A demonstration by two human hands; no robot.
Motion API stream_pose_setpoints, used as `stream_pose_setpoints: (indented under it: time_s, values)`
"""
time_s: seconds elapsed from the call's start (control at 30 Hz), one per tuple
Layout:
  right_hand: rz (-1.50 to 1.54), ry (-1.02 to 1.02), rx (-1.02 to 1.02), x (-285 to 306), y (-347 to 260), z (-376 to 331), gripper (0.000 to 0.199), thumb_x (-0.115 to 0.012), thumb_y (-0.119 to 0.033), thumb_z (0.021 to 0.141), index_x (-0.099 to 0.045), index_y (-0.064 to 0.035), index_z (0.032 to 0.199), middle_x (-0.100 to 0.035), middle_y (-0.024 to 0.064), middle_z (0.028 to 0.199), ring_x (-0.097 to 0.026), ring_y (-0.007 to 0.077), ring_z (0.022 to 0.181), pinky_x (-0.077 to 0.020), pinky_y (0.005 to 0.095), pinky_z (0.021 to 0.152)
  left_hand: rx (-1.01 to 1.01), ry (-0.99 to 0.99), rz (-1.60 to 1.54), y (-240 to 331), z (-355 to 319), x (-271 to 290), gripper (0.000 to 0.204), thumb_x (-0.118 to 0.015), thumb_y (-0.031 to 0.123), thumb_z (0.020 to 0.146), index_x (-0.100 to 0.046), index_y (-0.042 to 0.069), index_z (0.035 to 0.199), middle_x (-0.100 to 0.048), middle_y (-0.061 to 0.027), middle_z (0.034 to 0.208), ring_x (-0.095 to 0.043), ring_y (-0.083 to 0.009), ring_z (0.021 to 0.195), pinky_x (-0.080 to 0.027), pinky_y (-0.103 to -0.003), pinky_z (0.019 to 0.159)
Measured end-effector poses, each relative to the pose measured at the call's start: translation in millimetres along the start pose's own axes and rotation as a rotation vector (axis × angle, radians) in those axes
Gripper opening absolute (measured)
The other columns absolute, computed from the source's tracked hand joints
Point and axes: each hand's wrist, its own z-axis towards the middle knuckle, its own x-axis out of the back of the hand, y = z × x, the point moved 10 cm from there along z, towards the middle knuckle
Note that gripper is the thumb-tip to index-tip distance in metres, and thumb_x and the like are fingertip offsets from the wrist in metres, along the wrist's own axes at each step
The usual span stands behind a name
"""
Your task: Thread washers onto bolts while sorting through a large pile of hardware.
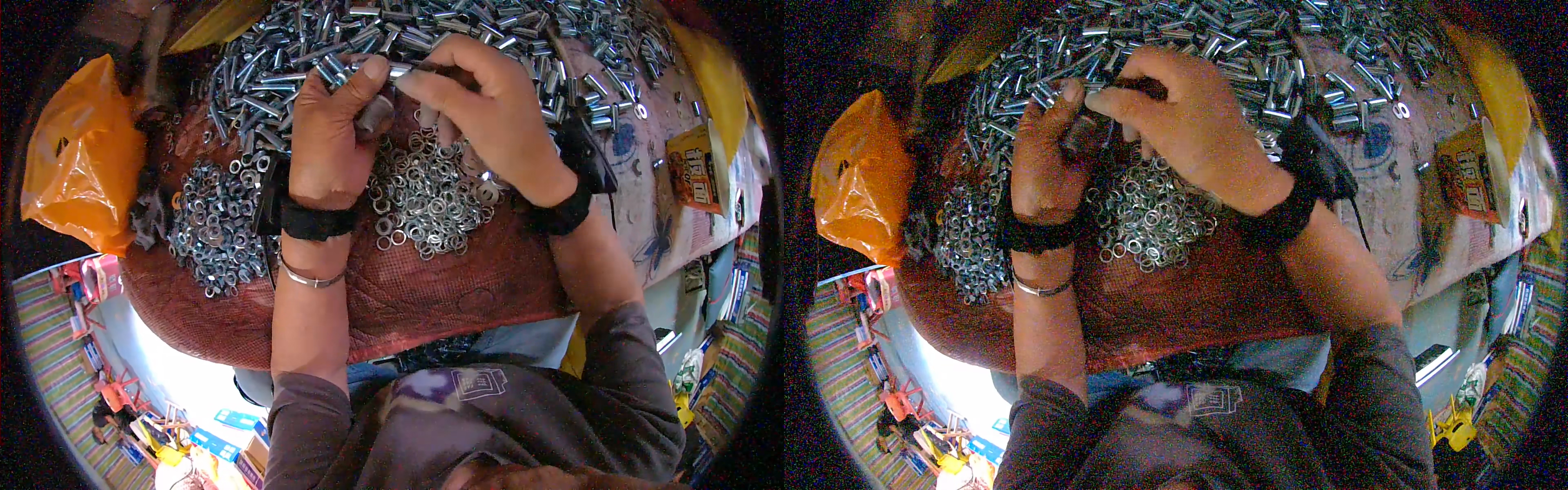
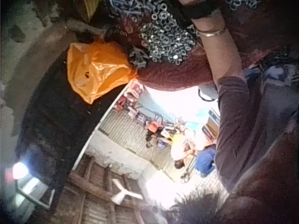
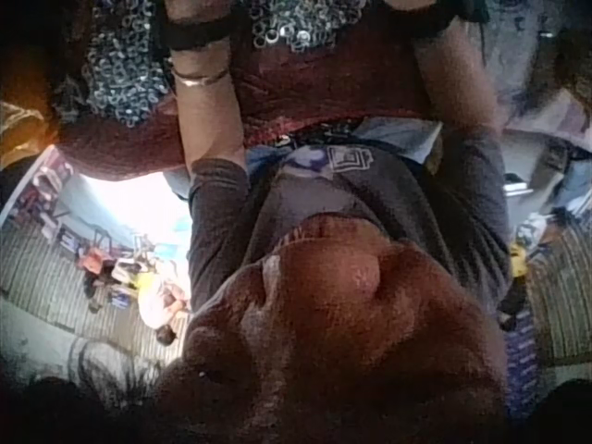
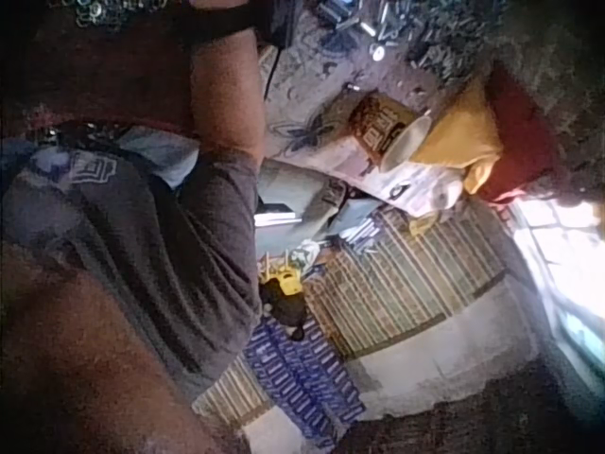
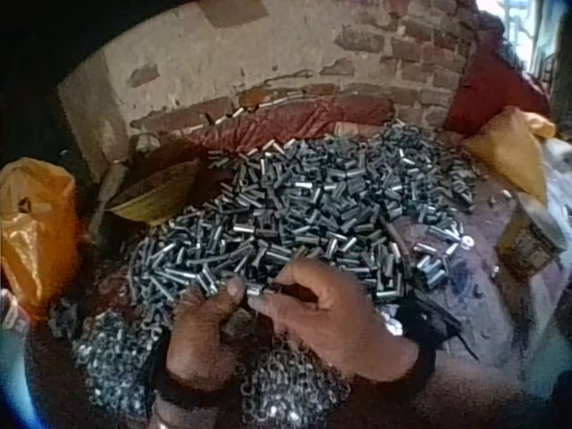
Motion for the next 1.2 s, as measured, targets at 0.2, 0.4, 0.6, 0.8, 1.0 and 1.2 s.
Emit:
stream_pose_setpoints:
  time_s: [0.2,0.4,0.6,0.8,1.0,1.2]
  values:
    - [0.203,-0.253,-0.284,-14,16,-5,0.027,-0.062,-0.032,0.080,-0.058,-0.0076,0.069,-0.053,-0.0005,0.055,-0.048,0.0053,0.045,-0.0372,0.0217,0.041,0.015,-0.020,-0.058,-2,0,-3,0.013,-0.065,0.011,0.081,-0.056,0.009,0.091,-0.061,-0.0020,0.076,-0.057,-0.0093,0.060,-0.042,-0.020,0.048]
    - [-0.291,-0.059,0.209,-16,-4,1,0.041,-0.060,-0.037,0.080,-0.049,-0.0007,0.064,-0.051,0.0177,0.060,-0.051,0.0349,0.056,-0.0387,0.0398,0.050,0.031,-0.027,-0.041,-1,-4,-8,0.011,-0.062,0.014,0.084,-0.057,0.009,0.091,-0.061,-0.0001,0.078,-0.056,-0.0084,0.061,-0.039,-0.019,0.047]
    - [-0.231,-0.028,0.073,0,-5,15,0.028,-0.057,-0.027,0.081,-0.053,-0.0016,0.069,-0.054,0.0180,0.064,-0.054,0.0370,0.062,-0.0420,0.0425,0.054,-0.103,-0.064,-0.024,14,-1,0,0.011,-0.056,0.020,0.089,-0.057,0.009,0.087,-0.061,-0.0021,0.076,-0.053,-0.0084,0.058,-0.039,-0.022,0.047]
    - [-0.689,-0.140,0.477,-39,-9,-6,0.010,-0.051,-0.006,0.072,-0.057,0.0001,0.078,-0.055,0.0192,0.079,-0.057,0.0358,0.079,-0.0474,0.0440,0.067,-0.191,0.117,-0.021,23,0,13,0.012,-0.052,0.019,0.090,-0.055,0.009,0.085,-0.059,-0.0020,0.073,-0.053,-0.0095,0.059,-0.039,-0.024,0.047]
    - [-0.827,-0.236,0.425,-45,-4,-5,0.011,-0.052,-0.004,0.068,-0.057,0.0002,0.078,-0.053,0.0187,0.084,-0.055,0.0363,0.086,-0.0472,0.0426,0.071,-0.111,0.030,-0.109,16,3,14,0.013,-0.054,0.022,0.090,-0.054,0.009,0.087,-0.059,-0.0018,0.073,-0.053,-0.0105,0.061,-0.041,-0.024,0.049]
    - [-0.737,-0.155,0.335,-26,-3,-2,0.007,-0.053,-0.003,0.073,-0.055,-0.0009,0.079,-0.057,0.0173,0.078,-0.058,0.0340,0.081,-0.0466,0.0415,0.068,-0.121,0.042,-0.107,14,3,11,0.015,-0.054,0.023,0.089,-0.054,0.008,0.086,-0.059,-0.0030,0.075,-0.054,-0.0129,0.064,-0.042,-0.026,0.051]
